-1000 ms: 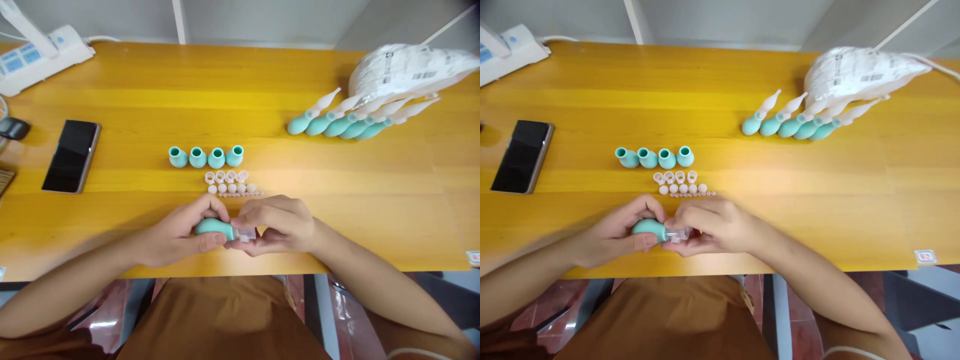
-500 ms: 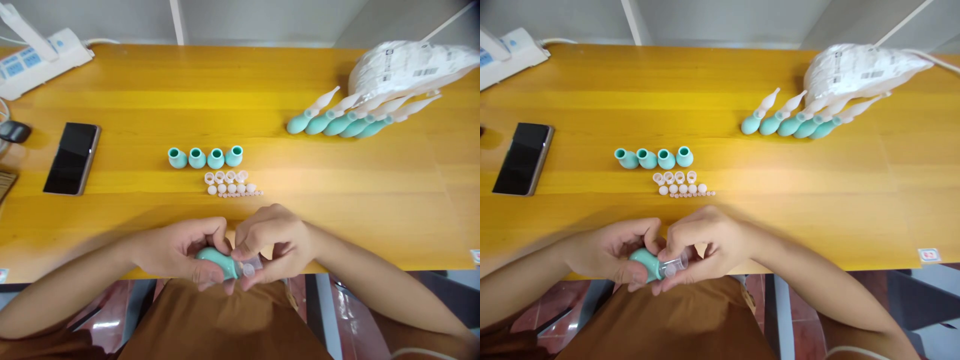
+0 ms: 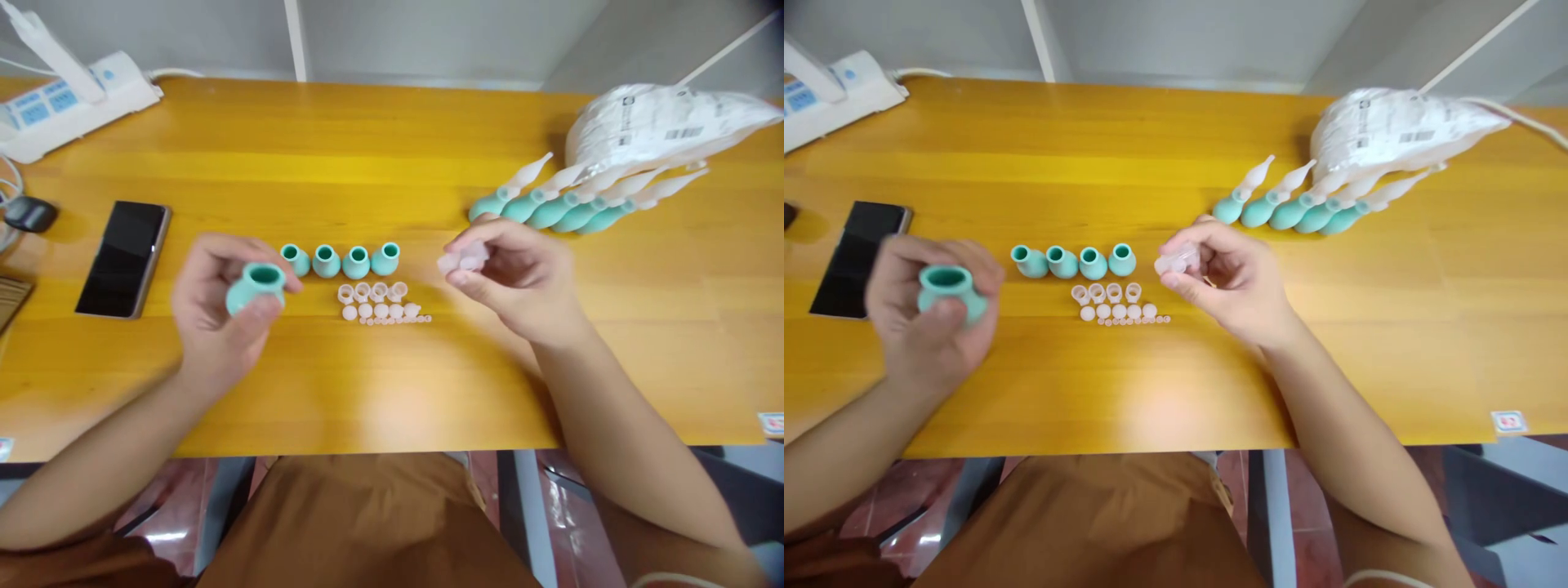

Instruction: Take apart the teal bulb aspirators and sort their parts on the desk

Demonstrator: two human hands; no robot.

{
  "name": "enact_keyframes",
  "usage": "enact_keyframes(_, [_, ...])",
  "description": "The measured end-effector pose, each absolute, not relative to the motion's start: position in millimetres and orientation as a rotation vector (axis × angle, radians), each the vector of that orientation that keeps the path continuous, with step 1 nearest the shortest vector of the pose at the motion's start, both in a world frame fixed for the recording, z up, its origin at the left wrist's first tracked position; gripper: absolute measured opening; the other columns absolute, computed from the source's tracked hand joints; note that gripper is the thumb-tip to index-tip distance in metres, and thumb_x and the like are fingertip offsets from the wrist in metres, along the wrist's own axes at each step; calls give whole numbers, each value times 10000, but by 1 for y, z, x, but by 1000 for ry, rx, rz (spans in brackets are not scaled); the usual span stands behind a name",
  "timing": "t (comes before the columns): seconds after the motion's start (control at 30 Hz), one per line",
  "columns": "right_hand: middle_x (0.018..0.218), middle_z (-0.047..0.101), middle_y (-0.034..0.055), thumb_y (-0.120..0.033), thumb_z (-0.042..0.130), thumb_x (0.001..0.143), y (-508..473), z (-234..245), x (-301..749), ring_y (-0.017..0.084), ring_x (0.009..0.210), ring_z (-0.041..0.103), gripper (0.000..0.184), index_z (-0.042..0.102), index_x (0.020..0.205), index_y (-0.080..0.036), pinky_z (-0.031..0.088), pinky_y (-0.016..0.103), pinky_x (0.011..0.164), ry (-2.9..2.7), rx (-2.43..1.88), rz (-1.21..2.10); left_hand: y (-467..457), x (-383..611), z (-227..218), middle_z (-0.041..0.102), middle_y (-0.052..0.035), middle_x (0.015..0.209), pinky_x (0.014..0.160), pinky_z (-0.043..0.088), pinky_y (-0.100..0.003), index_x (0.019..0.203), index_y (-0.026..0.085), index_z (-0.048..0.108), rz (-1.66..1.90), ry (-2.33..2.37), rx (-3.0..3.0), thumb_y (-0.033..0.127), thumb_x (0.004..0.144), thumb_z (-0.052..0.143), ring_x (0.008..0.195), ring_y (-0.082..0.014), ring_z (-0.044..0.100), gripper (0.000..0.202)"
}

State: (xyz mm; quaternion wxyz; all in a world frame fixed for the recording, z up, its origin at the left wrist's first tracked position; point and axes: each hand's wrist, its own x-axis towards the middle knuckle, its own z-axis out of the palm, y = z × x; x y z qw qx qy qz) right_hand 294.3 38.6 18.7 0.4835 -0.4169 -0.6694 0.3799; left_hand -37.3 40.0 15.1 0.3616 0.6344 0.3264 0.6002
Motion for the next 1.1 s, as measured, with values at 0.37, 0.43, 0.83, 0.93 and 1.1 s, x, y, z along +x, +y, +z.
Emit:
enact_keyframes(0.37, [1020, 695, 58, -328, 805, 1004, 48, -6, 308, 210, 797, 676, 161, 853, 1151, -285, 594, 353, 660, -2153, -1140, 850, 89, -86, 24, 714, -55, 1268, 1008, 659, -457, 1262, 230, 693, 1250, 1617, 2300, 423, 1036, 808, 1179, -240, 704, 318])
enact_keyframes(0.43, [1056, 716, 73, -341, 803, 1015, 51, -11, 310, 227, 829, 701, 170, 852, 1168, -285, 614, 362, 676, -2162, -1141, 846, 86, -88, 29, 755, -44, 1271, 1153, 587, -550, 1274, 244, 703, 971, 1733, 2465, 408, 1080, 741, 1231, -273, 687, 257])
enact_keyframes(0.83, [1062, 778, 77, -287, 769, 1030, 55, -14, 310, 204, 797, 744, 154, 834, 1161, -241, 636, 363, 743, -2178, -1094, 915, 83, -89, 43, 757, -1, 1118, 1044, 552, -419, 1096, 250, 716, 528, 1800, 2300, 428, 994, 685, 1038, -237, 738, 208])
enact_keyframes(0.93, [1069, 779, 80, -275, 736, 1053, 55, -13, 309, 195, 815, 745, 146, 831, 1154, -230, 625, 345, 747, -2215, -1089, 901, 83, -90, 41, 741, -3, 1144, 1056, 541, -417, 1133, 253, 715, 540, 1759, 2297, 459, 997, 656, 1083, -242, 726, 254])
enact_keyframes(1.1, [1063, 772, 74, -246, 695, 1064, 56, -11, 308, 190, 825, 738, 163, 829, 1156, -234, 615, 329, 740, -2253, -1072, 883, 81, -86, 43, 787, -53, 1166, 1008, 601, -455, 1115, 236, 704, 547, 1734, 2330, 374, 972, 674, 1038, -268, 774, 200])
